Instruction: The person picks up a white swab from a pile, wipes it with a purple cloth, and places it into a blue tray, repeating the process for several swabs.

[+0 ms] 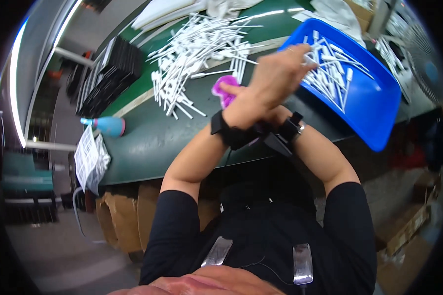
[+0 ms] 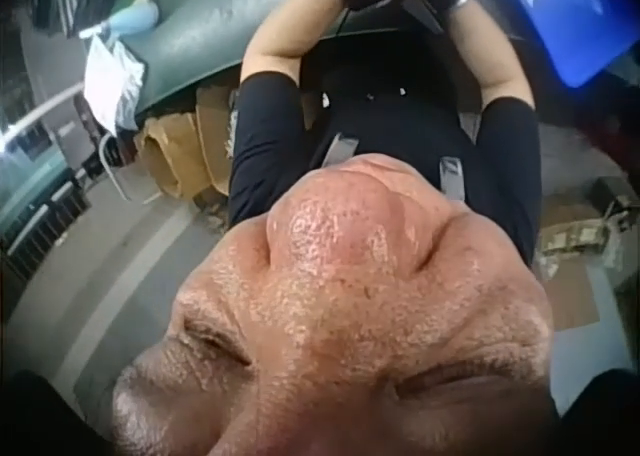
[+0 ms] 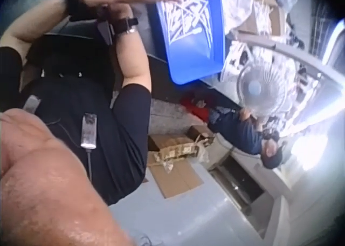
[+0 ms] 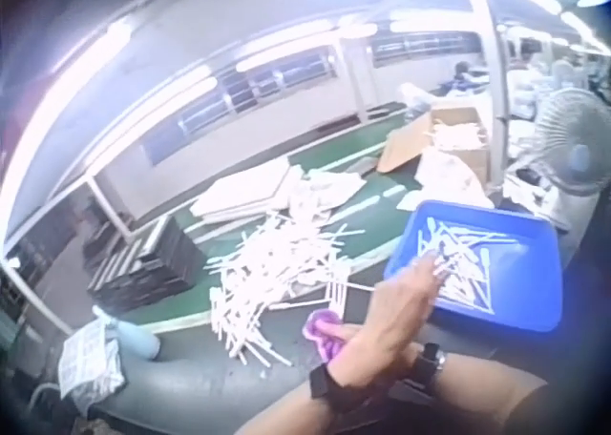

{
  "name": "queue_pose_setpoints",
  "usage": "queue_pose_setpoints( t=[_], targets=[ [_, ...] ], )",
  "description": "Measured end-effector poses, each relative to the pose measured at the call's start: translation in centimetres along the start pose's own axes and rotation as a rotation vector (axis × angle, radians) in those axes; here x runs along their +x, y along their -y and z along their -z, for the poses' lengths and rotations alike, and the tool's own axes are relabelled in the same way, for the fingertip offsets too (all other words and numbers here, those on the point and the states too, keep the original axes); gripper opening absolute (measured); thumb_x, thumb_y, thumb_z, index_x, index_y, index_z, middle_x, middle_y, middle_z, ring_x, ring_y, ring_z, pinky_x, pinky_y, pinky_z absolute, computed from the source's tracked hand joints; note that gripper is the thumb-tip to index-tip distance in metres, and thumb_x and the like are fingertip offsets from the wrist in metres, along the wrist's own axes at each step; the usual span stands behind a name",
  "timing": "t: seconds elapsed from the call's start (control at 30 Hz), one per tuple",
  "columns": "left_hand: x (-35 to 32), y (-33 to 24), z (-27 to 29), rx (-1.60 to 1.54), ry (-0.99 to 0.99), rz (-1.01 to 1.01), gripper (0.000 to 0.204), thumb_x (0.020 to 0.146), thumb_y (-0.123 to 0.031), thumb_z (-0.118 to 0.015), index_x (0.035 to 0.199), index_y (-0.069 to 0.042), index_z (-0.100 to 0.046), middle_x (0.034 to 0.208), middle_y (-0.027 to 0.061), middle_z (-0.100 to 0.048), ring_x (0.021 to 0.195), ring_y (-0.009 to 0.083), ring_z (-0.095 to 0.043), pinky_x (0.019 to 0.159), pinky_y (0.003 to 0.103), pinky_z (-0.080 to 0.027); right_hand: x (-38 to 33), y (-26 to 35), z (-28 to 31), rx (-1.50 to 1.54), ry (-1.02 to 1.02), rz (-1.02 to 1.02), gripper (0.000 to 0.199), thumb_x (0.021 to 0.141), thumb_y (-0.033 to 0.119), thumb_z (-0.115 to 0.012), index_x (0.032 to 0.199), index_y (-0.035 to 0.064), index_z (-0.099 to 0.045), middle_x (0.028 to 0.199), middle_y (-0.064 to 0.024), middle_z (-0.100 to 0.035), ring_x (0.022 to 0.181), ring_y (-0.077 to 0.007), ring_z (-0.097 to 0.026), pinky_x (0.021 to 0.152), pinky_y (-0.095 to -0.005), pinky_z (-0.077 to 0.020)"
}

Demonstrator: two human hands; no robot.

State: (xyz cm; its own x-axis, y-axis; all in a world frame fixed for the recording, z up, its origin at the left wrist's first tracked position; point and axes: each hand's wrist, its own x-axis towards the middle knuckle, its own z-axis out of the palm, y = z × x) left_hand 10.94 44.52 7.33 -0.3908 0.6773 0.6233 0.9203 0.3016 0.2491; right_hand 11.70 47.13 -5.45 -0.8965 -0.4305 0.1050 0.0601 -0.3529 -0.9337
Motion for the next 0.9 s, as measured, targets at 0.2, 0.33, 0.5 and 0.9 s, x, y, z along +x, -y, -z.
queue_pose_setpoints(
  t=[0.2, 0.33, 0.5, 0.9],
  targets=[
    [-4.9, 4.7, 4.0, -0.067, -0.115, 0.163, 0.019, 0.085, -0.024, -0.064, 0.091, -0.006, -0.065, 0.090, 0.0099, -0.067, 0.076, 0.0293, -0.065, 0.062, 0.035, -0.051, 2.2, 0.2, 0.0, 0.420, -0.235, -0.220, 0.029, 0.095, 0.029, -0.050, 0.113, 0.0067, -0.059, 0.096, -0.0054, -0.065, 0.070, -0.0119, -0.061, 0.057, -0.0233, -0.0493],
    [-11.4, 12.9, 10.5, 0.361, -0.013, 0.635, 0.019, 0.084, -0.027, -0.064, 0.086, -0.008, -0.067, 0.086, 0.0089, -0.065, 0.075, 0.0285, -0.063, 0.065, 0.038, -0.049, 2.6, 3.2, -2.2, 0.511, -0.399, -0.295, 0.028, 0.092, 0.029, -0.052, 0.104, 0.0051, -0.060, 0.089, -0.0067, -0.066, 0.065, -0.0142, -0.063, 0.051, -0.0256, -0.0517],
    [-16.1, 17.9, 12.0, 0.519, 0.134, 0.762, 0.021, 0.083, -0.029, -0.064, 0.085, -0.009, -0.067, 0.085, 0.0085, -0.064, 0.082, 0.0277, -0.062, 0.070, 0.039, -0.048, 2.4, 3.8, -2.0, 0.500, -0.418, -0.280, 0.023, 0.088, 0.020, -0.053, 0.100, 0.0010, -0.059, 0.084, -0.0080, -0.066, 0.064, -0.0155, -0.063, 0.053, -0.0270, -0.0544],
    [-14.2, 15.5, 10.3, 0.517, -0.015, 0.529, 0.017, 0.081, -0.021, -0.067, 0.088, -0.006, -0.067, 0.084, 0.0090, -0.064, 0.074, 0.0234, -0.063, 0.067, 0.036, -0.049, 2.4, 3.6, -2.2, 0.459, -0.421, -0.173, 0.021, 0.088, 0.016, -0.057, 0.102, 0.0013, -0.059, 0.084, -0.0046, -0.065, 0.070, -0.0104, -0.062, 0.063, -0.0225, -0.0516]
  ],
)
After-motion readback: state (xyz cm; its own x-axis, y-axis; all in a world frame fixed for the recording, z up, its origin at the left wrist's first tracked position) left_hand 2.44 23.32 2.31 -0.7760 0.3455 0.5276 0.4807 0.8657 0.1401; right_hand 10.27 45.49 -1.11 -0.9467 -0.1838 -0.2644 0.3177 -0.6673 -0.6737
